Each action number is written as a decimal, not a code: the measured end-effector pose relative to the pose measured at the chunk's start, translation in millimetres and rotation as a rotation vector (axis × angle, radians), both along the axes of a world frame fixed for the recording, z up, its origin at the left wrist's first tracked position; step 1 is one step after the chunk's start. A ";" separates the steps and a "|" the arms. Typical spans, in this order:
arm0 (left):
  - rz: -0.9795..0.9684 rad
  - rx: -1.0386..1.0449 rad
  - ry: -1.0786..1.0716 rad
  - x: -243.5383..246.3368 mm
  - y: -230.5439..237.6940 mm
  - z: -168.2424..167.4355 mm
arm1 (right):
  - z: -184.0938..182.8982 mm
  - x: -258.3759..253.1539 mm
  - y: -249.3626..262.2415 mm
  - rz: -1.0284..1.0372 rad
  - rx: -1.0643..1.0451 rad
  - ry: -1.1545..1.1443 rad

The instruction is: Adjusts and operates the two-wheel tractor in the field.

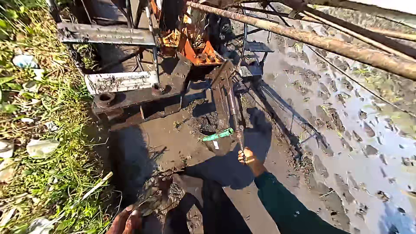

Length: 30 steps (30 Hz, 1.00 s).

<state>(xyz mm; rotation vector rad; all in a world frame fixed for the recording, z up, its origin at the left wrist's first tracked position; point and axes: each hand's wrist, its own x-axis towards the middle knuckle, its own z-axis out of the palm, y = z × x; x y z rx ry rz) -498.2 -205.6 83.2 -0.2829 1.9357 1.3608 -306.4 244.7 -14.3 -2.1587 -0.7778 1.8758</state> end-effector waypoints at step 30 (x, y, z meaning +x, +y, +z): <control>-0.806 0.272 0.130 -236.2 292.0 78.7 | 23.5 -83.8 -57.5 -0.507 -0.269 0.076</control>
